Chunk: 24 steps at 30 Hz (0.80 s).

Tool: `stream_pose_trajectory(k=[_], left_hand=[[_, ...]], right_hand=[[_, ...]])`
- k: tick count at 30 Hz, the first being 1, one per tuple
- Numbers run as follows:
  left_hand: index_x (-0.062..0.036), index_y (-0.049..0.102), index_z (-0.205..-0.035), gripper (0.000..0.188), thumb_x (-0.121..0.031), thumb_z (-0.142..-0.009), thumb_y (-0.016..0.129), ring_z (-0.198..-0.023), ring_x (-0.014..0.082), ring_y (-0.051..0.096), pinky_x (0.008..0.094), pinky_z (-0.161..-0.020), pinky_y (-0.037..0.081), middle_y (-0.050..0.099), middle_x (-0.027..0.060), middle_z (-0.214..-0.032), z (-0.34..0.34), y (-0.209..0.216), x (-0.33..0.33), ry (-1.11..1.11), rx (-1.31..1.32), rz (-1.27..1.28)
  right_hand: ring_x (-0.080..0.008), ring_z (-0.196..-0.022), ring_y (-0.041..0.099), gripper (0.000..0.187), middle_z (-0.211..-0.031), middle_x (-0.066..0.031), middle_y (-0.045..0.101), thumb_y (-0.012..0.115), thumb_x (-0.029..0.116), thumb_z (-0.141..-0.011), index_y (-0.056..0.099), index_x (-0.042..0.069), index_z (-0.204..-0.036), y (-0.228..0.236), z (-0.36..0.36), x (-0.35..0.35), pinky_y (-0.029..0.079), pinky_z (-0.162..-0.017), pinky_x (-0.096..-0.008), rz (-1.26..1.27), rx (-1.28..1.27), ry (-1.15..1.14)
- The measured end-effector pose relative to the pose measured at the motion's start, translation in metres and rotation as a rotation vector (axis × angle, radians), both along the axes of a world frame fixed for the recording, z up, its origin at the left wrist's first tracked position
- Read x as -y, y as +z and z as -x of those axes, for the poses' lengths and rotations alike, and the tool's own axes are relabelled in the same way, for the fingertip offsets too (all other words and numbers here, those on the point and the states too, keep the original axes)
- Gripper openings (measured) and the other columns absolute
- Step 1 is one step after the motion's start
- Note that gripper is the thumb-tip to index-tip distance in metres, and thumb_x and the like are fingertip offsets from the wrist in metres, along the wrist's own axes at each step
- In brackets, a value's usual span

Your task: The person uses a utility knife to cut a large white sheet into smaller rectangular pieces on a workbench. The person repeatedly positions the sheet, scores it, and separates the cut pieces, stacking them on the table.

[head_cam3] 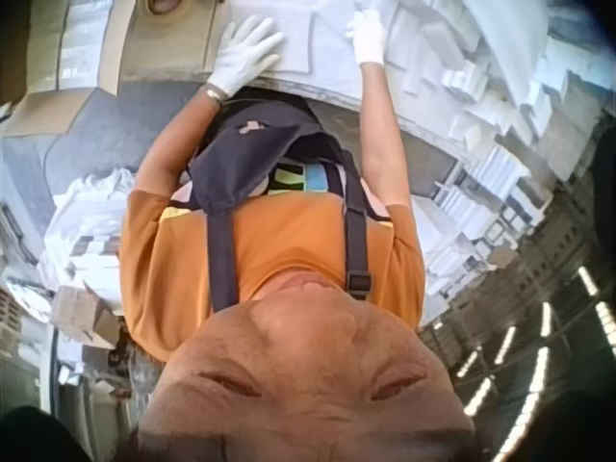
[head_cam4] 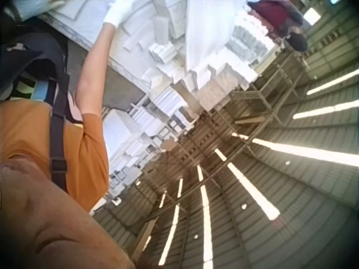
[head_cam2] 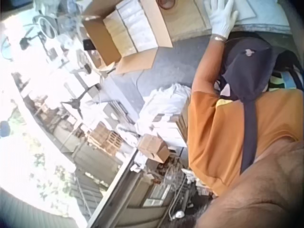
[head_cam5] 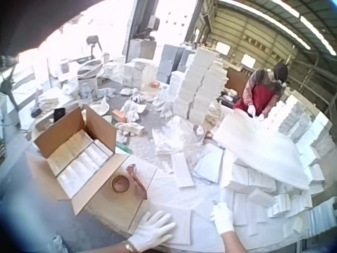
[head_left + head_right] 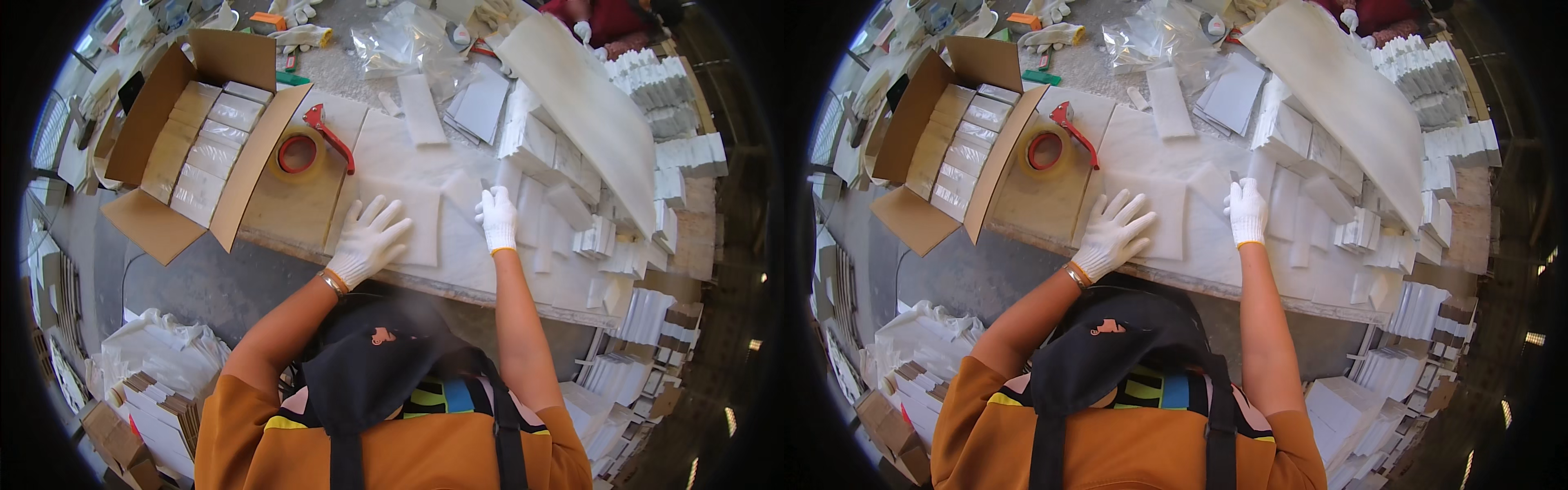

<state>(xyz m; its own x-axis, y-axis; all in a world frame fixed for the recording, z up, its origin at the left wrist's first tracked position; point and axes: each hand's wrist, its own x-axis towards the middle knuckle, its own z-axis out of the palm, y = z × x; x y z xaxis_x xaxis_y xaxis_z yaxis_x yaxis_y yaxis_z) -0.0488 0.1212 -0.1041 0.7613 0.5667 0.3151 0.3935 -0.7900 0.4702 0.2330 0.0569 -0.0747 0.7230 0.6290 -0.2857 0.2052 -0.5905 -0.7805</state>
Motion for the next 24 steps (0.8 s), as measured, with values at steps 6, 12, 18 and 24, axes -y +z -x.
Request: stream_pose_trajectory(k=[6,12,18,24], left_hand=[[-0.0211,0.062,-0.124,0.047,-0.035,-0.080,0.070,-0.131,0.0336,0.043,0.0552,-0.108,0.029,0.049,0.0096,-0.141,0.003,-0.001,0.000,0.006,-0.004,0.004],[-0.0205,0.060,-0.127,0.055,-0.045,-0.079,0.069,-0.133,0.0348,0.040,0.0555,-0.108,0.027,0.047,0.0115,-0.143,0.001,0.005,0.002,-0.010,-0.082,0.005],[-0.0205,0.058,-0.128,0.057,-0.050,-0.080,0.067,-0.134,0.0359,0.039,0.0548,-0.109,0.025,0.045,0.0120,-0.144,0.002,0.006,0.003,-0.006,-0.089,-0.031],[-0.0202,0.058,-0.128,0.057,-0.050,-0.080,0.067,-0.133,0.0365,0.039,0.0554,-0.109,0.027,0.045,0.0125,-0.143,-0.010,0.006,0.010,0.051,-0.093,-0.009]], right_hand=[[-0.0097,-0.056,0.054,0.015,-0.073,-0.0057,0.059,0.053,0.018,-0.097,0.052,0.005,-0.104,0.008,0.004,0.002,0.044,-0.049,-0.0257,-0.054,-0.039,0.032],[-0.0086,-0.061,0.061,0.017,-0.084,-0.0048,0.067,0.052,0.023,-0.098,0.053,0.008,-0.105,0.014,0.054,-0.010,0.045,-0.051,-0.0239,-0.027,-0.206,0.220],[-0.0070,-0.060,0.060,0.017,-0.085,-0.0041,0.068,0.053,0.023,-0.097,0.054,0.008,-0.104,-0.012,0.009,-0.035,0.042,-0.047,-0.0222,-0.076,-0.164,0.074],[-0.0086,-0.058,0.060,0.020,-0.086,-0.0076,0.068,0.053,0.024,-0.097,0.054,0.006,-0.104,-0.007,-0.009,-0.034,0.044,-0.048,-0.0240,-0.082,-0.224,0.114]])
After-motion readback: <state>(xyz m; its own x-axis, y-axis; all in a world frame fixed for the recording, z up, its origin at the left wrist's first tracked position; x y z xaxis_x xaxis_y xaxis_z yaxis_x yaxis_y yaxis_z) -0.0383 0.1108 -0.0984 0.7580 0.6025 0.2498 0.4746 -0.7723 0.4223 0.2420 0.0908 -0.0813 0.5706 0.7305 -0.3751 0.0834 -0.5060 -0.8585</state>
